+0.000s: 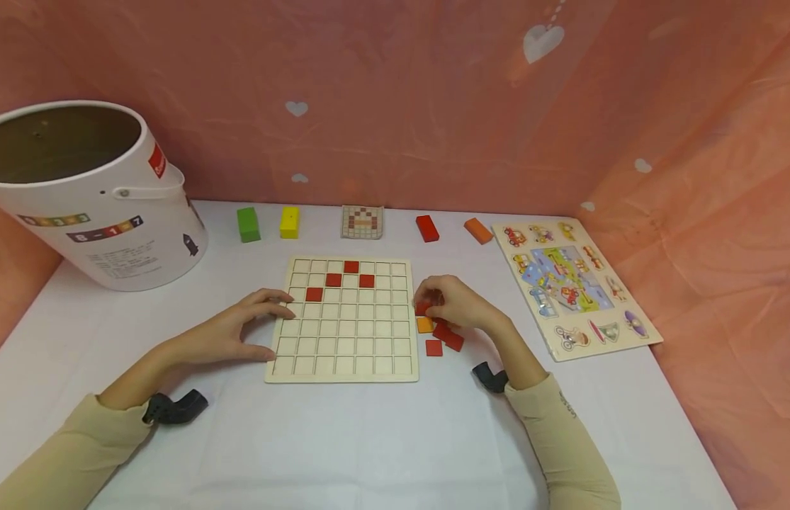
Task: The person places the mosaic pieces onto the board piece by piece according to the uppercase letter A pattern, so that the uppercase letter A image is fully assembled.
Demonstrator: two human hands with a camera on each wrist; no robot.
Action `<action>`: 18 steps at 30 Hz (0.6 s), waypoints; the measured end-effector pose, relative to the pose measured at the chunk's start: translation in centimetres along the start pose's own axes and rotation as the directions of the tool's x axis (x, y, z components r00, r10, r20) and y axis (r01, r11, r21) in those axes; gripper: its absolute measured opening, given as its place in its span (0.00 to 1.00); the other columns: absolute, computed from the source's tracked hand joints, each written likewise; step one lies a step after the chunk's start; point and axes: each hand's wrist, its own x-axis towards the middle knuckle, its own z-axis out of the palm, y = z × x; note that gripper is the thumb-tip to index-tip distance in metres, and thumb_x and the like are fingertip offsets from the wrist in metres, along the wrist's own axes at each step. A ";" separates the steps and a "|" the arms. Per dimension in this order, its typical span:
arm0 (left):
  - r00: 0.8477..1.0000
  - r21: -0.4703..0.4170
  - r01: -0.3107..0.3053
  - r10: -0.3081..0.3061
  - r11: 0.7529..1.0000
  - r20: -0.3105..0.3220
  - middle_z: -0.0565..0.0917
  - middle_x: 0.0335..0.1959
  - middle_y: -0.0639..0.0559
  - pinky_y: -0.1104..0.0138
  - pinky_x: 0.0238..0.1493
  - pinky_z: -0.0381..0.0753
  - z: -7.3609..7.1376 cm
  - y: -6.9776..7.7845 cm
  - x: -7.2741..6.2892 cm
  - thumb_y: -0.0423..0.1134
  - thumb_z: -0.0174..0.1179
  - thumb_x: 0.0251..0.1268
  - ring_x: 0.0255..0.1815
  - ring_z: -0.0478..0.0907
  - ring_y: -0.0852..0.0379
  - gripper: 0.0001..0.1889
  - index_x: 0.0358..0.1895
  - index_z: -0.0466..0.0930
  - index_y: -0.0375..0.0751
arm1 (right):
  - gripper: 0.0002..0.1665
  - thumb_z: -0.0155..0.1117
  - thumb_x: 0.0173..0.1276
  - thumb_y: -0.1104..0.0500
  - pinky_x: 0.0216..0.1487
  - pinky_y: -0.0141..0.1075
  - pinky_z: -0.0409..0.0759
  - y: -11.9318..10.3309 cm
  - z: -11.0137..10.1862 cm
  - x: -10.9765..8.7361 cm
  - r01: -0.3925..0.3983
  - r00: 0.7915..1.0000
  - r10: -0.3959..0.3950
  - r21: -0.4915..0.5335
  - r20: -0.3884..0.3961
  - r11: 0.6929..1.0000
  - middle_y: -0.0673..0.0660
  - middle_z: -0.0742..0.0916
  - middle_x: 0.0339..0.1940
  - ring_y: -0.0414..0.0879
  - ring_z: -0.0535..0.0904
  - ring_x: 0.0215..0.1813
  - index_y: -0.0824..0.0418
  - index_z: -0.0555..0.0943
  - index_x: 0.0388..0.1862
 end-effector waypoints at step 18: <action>1.000 -0.018 0.001 -0.001 1.000 -0.002 0.65 0.70 0.47 0.39 0.71 0.51 0.0 -0.1 0.1 0.45 0.77 0.53 0.75 0.54 0.41 0.28 0.58 0.78 0.46 | 0.12 0.62 0.65 0.77 0.46 0.33 0.80 -7.9 4.4 9.1 0.167 0.957 -0.191 0.127 0.216 0.978 0.59 0.84 0.42 0.48 0.76 0.43 0.71 0.82 0.47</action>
